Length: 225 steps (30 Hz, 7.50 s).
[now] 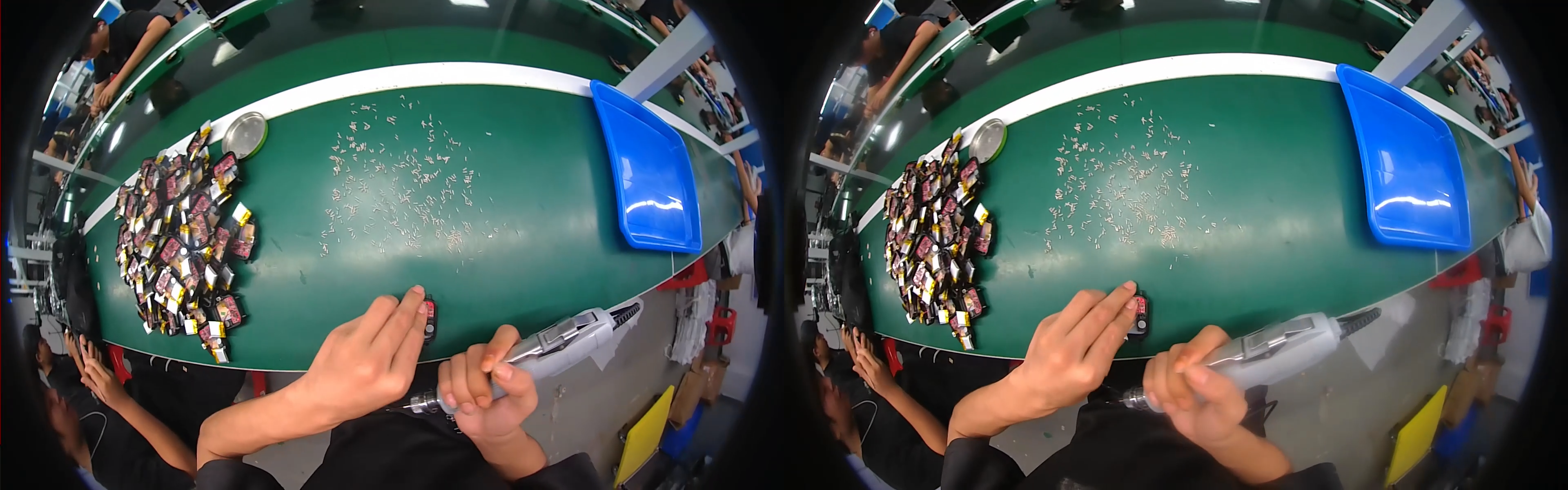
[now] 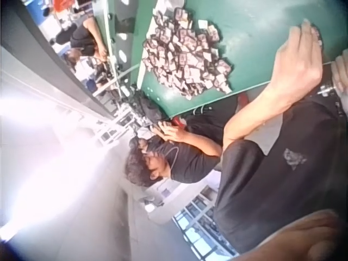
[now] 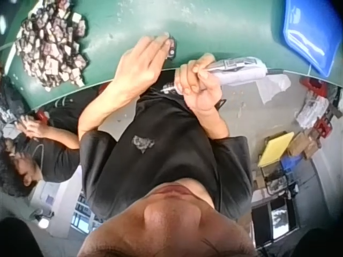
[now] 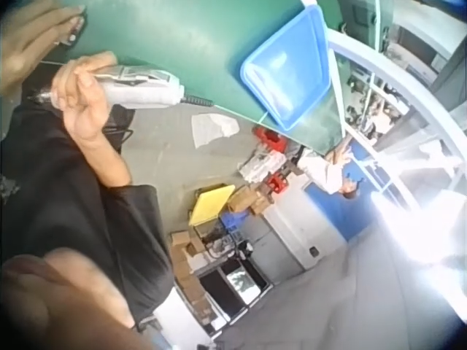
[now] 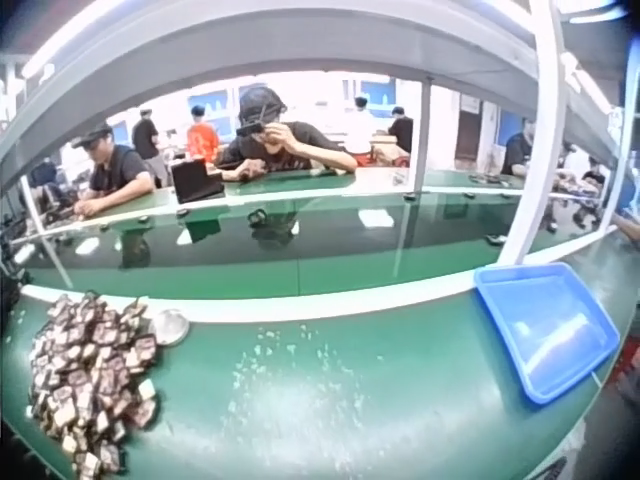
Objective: The worker is using an electric screwdriver to fasten screws into small electronic components at an assembly line workbench.
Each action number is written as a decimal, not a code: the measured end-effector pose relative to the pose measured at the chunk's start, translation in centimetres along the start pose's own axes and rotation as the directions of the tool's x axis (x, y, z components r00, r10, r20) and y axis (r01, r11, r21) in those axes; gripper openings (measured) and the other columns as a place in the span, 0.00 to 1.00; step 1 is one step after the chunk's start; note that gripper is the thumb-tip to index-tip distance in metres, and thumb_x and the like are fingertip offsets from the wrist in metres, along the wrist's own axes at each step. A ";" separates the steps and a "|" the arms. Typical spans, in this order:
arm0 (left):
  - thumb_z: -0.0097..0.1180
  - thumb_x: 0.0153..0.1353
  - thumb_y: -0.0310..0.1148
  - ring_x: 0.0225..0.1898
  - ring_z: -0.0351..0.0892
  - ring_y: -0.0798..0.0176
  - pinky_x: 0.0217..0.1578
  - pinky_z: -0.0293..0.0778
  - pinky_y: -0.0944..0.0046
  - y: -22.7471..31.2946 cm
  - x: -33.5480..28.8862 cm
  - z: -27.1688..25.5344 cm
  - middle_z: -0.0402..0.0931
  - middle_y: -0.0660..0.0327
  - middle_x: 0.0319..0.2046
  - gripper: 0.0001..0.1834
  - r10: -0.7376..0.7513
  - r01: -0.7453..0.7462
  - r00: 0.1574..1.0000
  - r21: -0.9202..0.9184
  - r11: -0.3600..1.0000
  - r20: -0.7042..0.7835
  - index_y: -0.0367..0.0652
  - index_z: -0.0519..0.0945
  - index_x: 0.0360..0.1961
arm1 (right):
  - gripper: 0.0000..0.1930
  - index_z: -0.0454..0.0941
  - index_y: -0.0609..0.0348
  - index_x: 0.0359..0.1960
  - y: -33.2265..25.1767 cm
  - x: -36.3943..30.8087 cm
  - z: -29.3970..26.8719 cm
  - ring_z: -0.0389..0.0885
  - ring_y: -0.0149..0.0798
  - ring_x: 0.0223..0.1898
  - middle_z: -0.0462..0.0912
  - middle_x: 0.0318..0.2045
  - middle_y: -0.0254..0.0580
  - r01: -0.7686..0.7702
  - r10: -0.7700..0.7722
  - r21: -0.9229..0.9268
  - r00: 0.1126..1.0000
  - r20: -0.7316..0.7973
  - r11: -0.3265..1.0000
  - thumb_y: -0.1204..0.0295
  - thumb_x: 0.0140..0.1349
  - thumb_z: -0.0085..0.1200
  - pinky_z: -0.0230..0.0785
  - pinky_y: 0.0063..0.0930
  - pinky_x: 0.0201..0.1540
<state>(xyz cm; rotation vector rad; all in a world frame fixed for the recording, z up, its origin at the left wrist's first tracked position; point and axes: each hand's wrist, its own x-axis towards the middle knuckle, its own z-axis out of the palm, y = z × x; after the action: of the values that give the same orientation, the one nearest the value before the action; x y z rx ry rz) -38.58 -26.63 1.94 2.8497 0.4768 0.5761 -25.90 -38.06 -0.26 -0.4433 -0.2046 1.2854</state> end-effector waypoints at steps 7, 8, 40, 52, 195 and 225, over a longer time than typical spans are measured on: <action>0.57 0.40 0.20 0.30 0.77 0.55 0.26 0.76 0.66 0.9 -0.4 1.0 0.78 0.42 0.39 0.17 0.143 -0.140 0.984 0.042 0.989 -0.107 0.23 0.78 0.35 | 0.05 0.65 0.59 0.36 1.7 -0.7 0.2 0.65 0.33 0.15 0.64 0.14 0.36 -0.005 -0.012 -0.125 0.992 -0.129 0.992 0.72 0.62 0.44 0.63 0.29 0.21; 0.57 0.40 0.20 0.30 0.77 0.55 0.26 0.76 0.66 0.9 -0.5 1.2 0.78 0.42 0.39 0.17 0.137 -0.134 0.985 0.035 0.990 -0.105 0.23 0.78 0.35 | 0.05 0.65 0.59 0.36 1.7 -0.7 0.1 0.65 0.33 0.15 0.64 0.14 0.36 -0.012 -0.006 -0.127 0.991 -0.137 0.992 0.72 0.62 0.44 0.63 0.29 0.21; 0.56 0.43 0.25 0.35 0.74 0.60 0.38 0.74 0.70 0.9 -0.9 1.2 0.80 0.46 0.39 0.13 0.109 -0.111 0.994 0.079 0.991 0.030 0.26 0.82 0.30 | 0.12 0.60 0.54 0.27 -5.6 6.8 1.8 0.63 0.27 0.09 0.66 0.10 0.30 0.260 -0.105 -0.531 0.947 0.304 0.806 0.64 0.66 0.45 0.60 0.21 0.16; 0.50 0.44 0.31 0.44 0.74 0.53 0.53 0.68 0.63 0.3 -1.3 -0.6 0.75 0.39 0.47 0.25 0.126 -0.138 0.989 0.175 0.975 0.079 0.21 0.78 0.41 | 0.12 0.67 0.61 0.19 -4.1 8.4 3.9 0.67 0.33 0.11 0.70 0.10 0.39 0.147 0.014 -0.509 0.954 0.299 0.848 0.73 0.53 0.59 0.58 0.25 0.14; 0.52 0.62 0.21 0.26 0.75 0.71 0.26 0.72 0.73 7.6 0.8 2.9 0.77 0.57 0.30 0.04 -0.492 0.231 0.842 -0.972 -0.045 0.223 0.29 0.78 0.33 | 0.05 0.65 0.56 0.35 -9.0 0.9 -0.1 0.59 0.27 0.12 0.59 0.10 0.29 0.409 -0.409 0.195 0.912 -0.039 0.892 0.69 0.64 0.40 0.59 0.26 0.21; 0.56 0.57 0.20 0.24 0.75 0.55 0.26 0.72 0.63 7.7 5.1 2.9 0.76 0.55 0.25 0.01 -0.363 0.271 0.930 -0.764 0.585 0.052 0.34 0.78 0.30 | 0.06 0.63 0.58 0.34 -10.9 1.4 -1.6 0.55 0.28 0.11 0.58 0.10 0.31 0.513 -0.508 0.144 0.858 -0.077 0.846 0.69 0.65 0.37 0.58 0.26 0.18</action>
<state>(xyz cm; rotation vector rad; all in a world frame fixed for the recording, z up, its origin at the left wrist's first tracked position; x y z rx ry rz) -30.90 -32.34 2.98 1.8616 0.5729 0.6627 -15.31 -39.37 2.84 -0.2477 -0.1727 0.7575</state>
